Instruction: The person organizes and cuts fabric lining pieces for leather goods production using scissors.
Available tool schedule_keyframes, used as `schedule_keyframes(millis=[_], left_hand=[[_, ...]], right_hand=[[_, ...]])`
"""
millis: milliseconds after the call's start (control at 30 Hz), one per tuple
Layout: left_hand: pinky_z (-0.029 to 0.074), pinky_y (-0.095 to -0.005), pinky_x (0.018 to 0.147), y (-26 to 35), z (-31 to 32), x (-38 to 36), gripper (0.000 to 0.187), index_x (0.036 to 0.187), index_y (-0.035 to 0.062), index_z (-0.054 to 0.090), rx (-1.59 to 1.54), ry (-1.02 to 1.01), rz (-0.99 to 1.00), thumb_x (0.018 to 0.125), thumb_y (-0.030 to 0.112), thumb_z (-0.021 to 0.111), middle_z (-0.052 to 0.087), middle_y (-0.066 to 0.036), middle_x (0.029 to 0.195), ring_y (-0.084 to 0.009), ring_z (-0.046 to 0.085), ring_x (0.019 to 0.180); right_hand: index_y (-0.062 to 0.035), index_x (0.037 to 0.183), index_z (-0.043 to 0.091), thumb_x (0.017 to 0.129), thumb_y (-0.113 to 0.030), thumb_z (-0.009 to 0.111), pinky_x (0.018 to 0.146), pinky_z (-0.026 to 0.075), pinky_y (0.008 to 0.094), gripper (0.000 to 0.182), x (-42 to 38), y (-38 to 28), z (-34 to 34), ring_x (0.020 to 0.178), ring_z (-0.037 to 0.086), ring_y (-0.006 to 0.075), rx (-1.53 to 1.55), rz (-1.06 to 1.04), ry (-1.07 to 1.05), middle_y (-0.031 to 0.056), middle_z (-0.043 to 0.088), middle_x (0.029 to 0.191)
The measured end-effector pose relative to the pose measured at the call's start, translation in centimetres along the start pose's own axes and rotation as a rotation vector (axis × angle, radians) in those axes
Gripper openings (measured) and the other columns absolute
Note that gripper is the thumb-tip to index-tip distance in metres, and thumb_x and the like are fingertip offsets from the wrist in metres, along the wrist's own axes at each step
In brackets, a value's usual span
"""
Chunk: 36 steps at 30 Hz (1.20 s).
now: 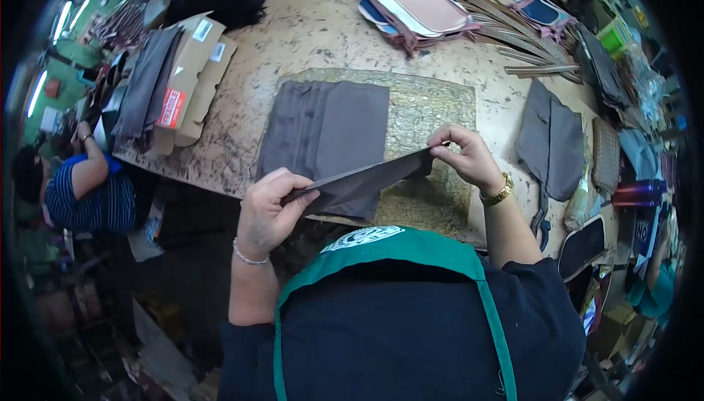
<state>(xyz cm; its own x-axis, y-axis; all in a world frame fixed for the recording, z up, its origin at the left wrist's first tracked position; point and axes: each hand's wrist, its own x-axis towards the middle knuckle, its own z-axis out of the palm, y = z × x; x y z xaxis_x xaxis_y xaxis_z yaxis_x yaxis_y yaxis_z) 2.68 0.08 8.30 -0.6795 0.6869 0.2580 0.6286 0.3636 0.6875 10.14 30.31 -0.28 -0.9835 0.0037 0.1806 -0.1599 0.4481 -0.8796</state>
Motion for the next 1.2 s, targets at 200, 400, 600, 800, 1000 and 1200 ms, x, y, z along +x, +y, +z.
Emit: schedule_keyframes(millis=[200,400,600,800,1000,1200], left_hand=[[0.040,-0.0175,0.055,-2.1,5.5,-3.2,0.016,0.088,-0.0036,0.058,-0.865,0.227,-0.606,0.078,0.008,0.064,0.058,0.000,0.073,-0.0036,0.050,0.062],[0.043,-0.0199,0.044,-5.1,9.2,-4.6,0.021,0.072,-0.0003,0.049,-0.719,0.117,-0.761,0.084,0.016,0.055,0.060,-0.007,0.067,-0.0095,0.056,0.046],[0.040,-0.0218,0.039,-5.7,9.1,-4.8,0.029,0.072,0.0000,0.051,-0.570,0.069,-0.925,0.086,0.025,0.052,0.060,-0.010,0.061,-0.0102,0.053,0.040],[0.039,-0.0212,0.038,-5.7,9.4,-4.9,0.026,0.068,0.0007,0.051,-0.478,0.036,-0.990,0.082,0.021,0.057,0.059,-0.008,0.057,-0.0090,0.051,0.040],[0.039,-0.0211,0.037,-5.1,9.2,-4.7,0.026,0.064,0.0013,0.052,-0.404,0.049,-0.998,0.078,0.021,0.063,0.057,-0.007,0.054,-0.0082,0.050,0.039],[0.040,-0.0246,0.039,-5.2,8.8,-5.0,0.026,0.066,0.0016,0.051,-0.366,0.024,-0.988,0.075,0.021,0.066,0.056,-0.008,0.053,-0.0134,0.052,0.040]], right_hand=[[-0.0025,0.104,0.051,0.078,-0.001,0.060,0.070,0.043,0.0204,0.027,6.5,-0.6,1.1,0.076,0.052,0.0079,0.637,0.058,0.293,0.0025,0.056,0.083],[-0.0063,0.098,0.055,0.065,-0.017,0.073,0.067,0.045,0.0283,0.039,16.0,0.7,3.7,0.073,0.058,0.0171,-0.272,0.000,-0.063,0.0085,0.059,0.077],[-0.0076,0.099,0.056,0.063,-0.019,0.073,0.074,0.046,0.0320,0.042,17.3,3.5,6.7,0.082,0.059,0.0240,-0.306,0.090,-0.154,0.0115,0.062,0.085],[-0.0082,0.100,0.055,0.063,-0.021,0.074,0.071,0.045,0.0312,0.043,17.4,4.4,6.7,0.078,0.058,0.0220,-0.285,0.065,-0.164,0.0092,0.060,0.079],[-0.0080,0.100,0.055,0.063,-0.023,0.074,0.069,0.045,0.0303,0.044,18.1,4.7,6.7,0.074,0.058,0.0201,-0.295,0.097,-0.159,0.0072,0.059,0.075],[-0.0081,0.100,0.055,0.063,-0.023,0.074,0.070,0.045,0.0310,0.044,17.9,4.6,6.8,0.078,0.058,0.0215,-0.342,0.089,-0.157,0.0081,0.060,0.079]])
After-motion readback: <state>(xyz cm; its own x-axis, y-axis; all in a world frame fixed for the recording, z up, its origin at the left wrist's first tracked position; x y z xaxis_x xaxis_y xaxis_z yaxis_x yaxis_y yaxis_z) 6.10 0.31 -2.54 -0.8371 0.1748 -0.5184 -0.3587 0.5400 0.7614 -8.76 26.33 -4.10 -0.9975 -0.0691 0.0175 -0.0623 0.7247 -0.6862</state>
